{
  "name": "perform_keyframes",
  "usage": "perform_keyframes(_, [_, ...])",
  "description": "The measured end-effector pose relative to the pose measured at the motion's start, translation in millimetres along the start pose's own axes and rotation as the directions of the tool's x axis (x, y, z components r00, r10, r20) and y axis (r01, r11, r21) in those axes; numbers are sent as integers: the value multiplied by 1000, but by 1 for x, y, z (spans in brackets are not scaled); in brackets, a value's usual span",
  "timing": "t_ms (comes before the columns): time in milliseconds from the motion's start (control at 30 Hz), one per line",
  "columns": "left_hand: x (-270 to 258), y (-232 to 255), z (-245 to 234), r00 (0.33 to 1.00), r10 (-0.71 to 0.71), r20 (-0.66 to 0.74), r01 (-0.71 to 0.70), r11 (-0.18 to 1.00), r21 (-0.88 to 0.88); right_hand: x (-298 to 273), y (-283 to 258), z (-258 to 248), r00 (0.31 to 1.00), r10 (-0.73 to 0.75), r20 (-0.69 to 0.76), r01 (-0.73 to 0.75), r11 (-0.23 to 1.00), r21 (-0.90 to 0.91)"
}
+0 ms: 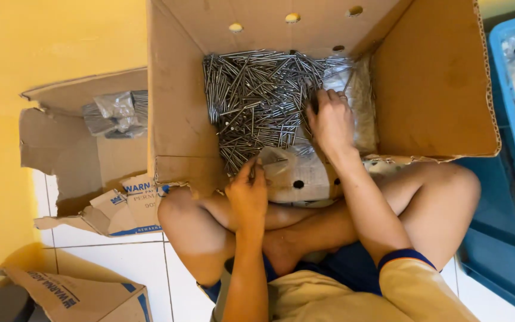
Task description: Packaging metal nails into a small plastic bag from a large bulk box
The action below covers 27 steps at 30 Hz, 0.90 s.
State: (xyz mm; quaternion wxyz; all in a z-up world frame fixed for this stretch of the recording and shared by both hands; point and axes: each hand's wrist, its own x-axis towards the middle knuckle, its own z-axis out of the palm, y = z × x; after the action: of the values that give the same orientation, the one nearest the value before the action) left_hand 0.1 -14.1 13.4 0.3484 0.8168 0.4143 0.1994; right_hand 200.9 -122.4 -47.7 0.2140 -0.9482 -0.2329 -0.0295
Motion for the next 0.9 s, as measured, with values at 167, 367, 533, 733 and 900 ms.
perform_keyframes(167, [-12,70,-28,950,269,-158,-308,890,-335,-6,0,-29,992,26,-121,-24,999,25])
perform_keyframes(367, [-1,60,-16,950,282,-131,-310,899,-311,-1,-11,-64,966,-37,-257,148,892,427])
perform_keyframes(533, [2,58,-25,897,401,-187,-440,851,-286,-13,-34,-113,942,-128,-310,295,755,585])
perform_keyframes(733, [4,34,-18,922,367,-124,-380,918,-115,-43,-42,-141,941,-151,-302,331,589,737])
perform_keyframes(900, [-2,42,-19,989,138,55,-116,948,-296,-53,-43,-151,953,-200,-229,300,493,817])
